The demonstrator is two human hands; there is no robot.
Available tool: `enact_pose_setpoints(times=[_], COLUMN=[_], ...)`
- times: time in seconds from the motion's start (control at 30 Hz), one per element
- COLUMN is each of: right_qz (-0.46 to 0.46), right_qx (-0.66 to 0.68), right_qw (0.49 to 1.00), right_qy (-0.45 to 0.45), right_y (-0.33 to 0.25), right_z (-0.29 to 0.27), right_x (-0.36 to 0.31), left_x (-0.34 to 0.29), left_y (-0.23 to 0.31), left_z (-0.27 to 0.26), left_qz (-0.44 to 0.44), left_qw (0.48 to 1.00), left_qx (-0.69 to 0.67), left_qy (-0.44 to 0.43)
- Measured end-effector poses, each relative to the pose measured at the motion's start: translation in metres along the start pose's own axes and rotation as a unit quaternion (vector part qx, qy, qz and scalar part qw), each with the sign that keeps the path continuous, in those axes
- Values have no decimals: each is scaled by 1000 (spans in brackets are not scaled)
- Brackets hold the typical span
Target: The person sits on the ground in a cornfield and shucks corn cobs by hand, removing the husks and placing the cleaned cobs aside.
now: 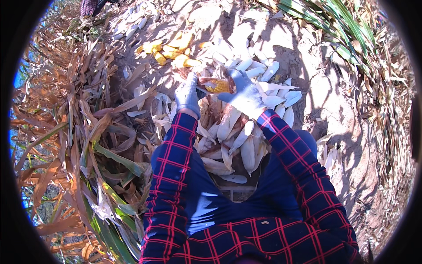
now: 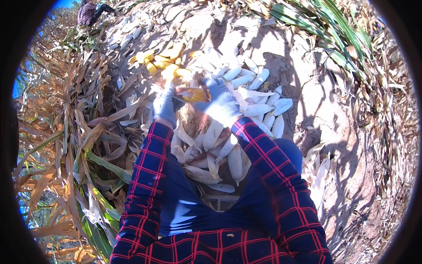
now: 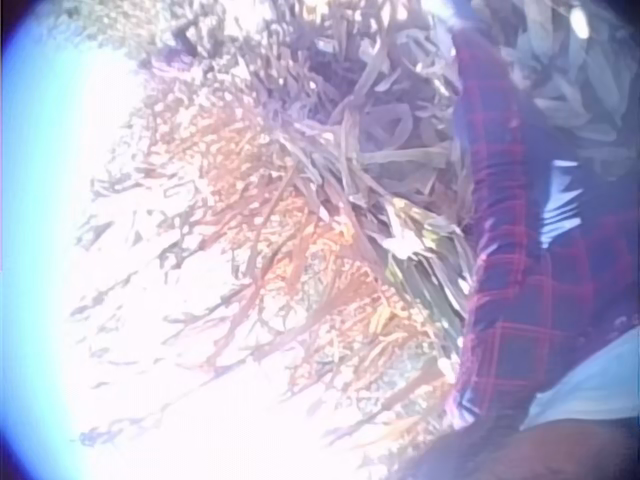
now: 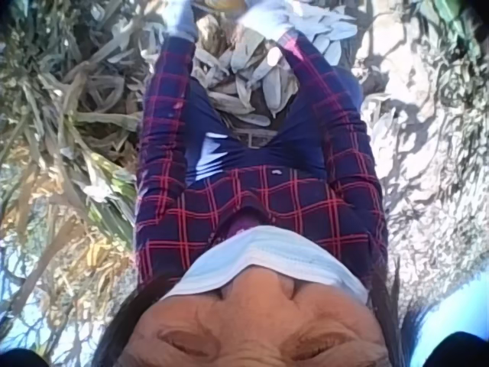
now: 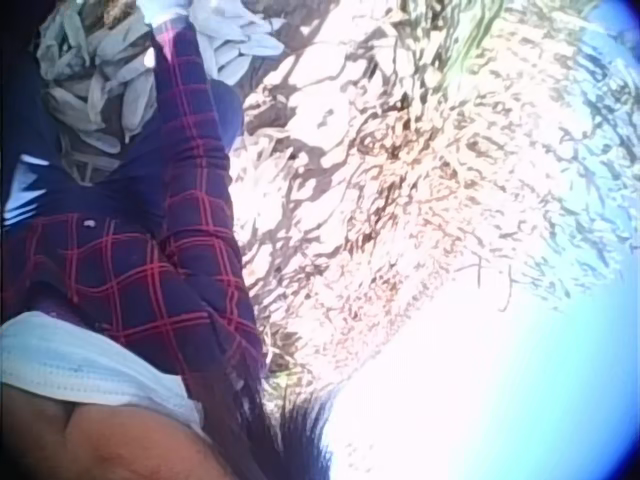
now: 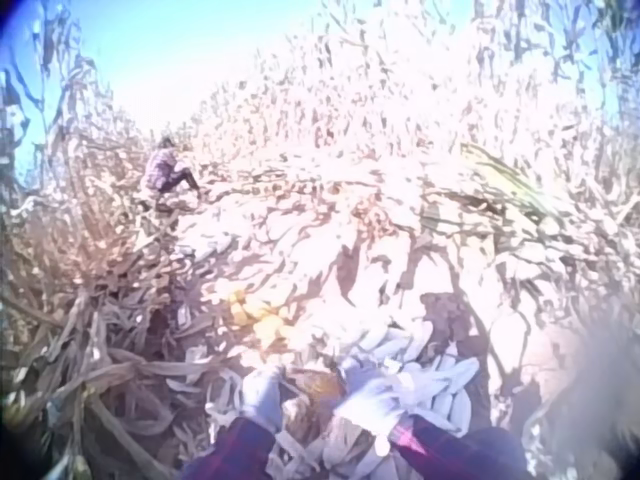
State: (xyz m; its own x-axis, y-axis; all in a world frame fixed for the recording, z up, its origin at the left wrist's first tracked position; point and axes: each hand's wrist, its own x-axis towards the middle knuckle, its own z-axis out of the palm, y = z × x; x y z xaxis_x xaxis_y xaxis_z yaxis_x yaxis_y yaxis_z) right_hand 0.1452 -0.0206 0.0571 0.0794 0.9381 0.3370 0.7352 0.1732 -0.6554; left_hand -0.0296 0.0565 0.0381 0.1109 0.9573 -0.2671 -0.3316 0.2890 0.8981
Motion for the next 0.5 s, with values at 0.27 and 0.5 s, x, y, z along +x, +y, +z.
enact_pose_setpoints(times=[0.27,0.5], right_qz=[84,141], right_qx=[274,372], right_qw=[958,917], right_qy=[-27,31], right_y=[11,-2], right_z=[23,19], right_x=[-2,-4], left_x=[-6,-8], left_y=[-12,-8], left_z=[18,21], left_qz=[-67,-154], left_qw=[968,945], left_qx=[-189,-234], left_qy=[-150,-170])
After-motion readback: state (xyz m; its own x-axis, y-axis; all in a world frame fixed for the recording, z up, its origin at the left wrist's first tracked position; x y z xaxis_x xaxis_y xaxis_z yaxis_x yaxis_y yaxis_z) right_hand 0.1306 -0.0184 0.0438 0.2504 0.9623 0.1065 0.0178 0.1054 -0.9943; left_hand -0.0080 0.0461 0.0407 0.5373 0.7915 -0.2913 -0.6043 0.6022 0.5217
